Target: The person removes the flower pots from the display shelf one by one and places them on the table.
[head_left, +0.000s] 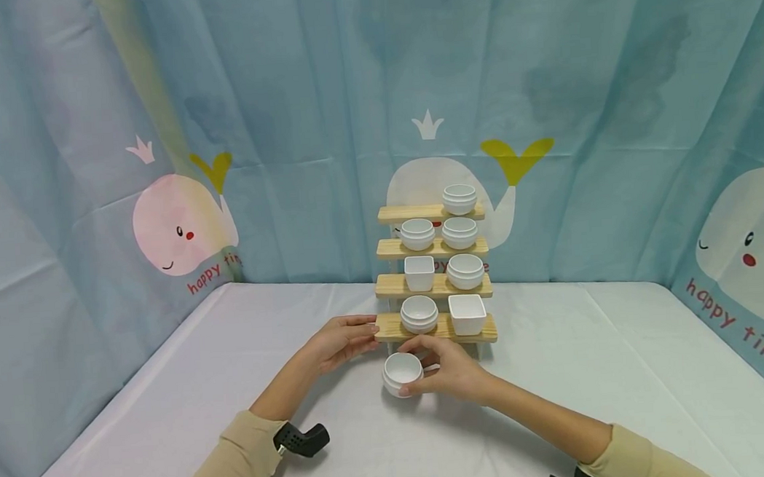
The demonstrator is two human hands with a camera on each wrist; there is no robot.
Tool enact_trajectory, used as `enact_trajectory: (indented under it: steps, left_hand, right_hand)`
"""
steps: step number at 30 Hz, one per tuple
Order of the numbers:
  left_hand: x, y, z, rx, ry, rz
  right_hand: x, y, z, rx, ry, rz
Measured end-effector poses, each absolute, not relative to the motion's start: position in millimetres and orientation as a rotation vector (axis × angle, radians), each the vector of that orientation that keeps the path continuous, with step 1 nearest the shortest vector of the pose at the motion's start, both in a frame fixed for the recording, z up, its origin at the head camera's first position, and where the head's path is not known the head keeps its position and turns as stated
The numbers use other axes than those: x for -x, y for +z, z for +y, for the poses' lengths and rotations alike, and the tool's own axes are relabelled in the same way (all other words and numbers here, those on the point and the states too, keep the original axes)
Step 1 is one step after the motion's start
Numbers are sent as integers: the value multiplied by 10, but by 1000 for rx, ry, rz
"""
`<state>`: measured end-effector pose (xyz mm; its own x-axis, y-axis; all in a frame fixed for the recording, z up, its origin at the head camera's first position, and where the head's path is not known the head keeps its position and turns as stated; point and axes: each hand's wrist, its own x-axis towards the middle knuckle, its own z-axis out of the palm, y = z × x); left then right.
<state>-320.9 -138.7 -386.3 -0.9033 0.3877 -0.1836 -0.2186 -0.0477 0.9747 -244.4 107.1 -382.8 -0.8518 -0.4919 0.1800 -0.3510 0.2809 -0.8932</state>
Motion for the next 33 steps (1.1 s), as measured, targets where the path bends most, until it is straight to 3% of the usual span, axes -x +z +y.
enact_trajectory:
  steps: [33]
  left_hand:
    - [3217, -3870, -1404, -194, 2009, 1811]
  right_hand:
    - [2480, -3938, 1064, 843, -1589, 2340]
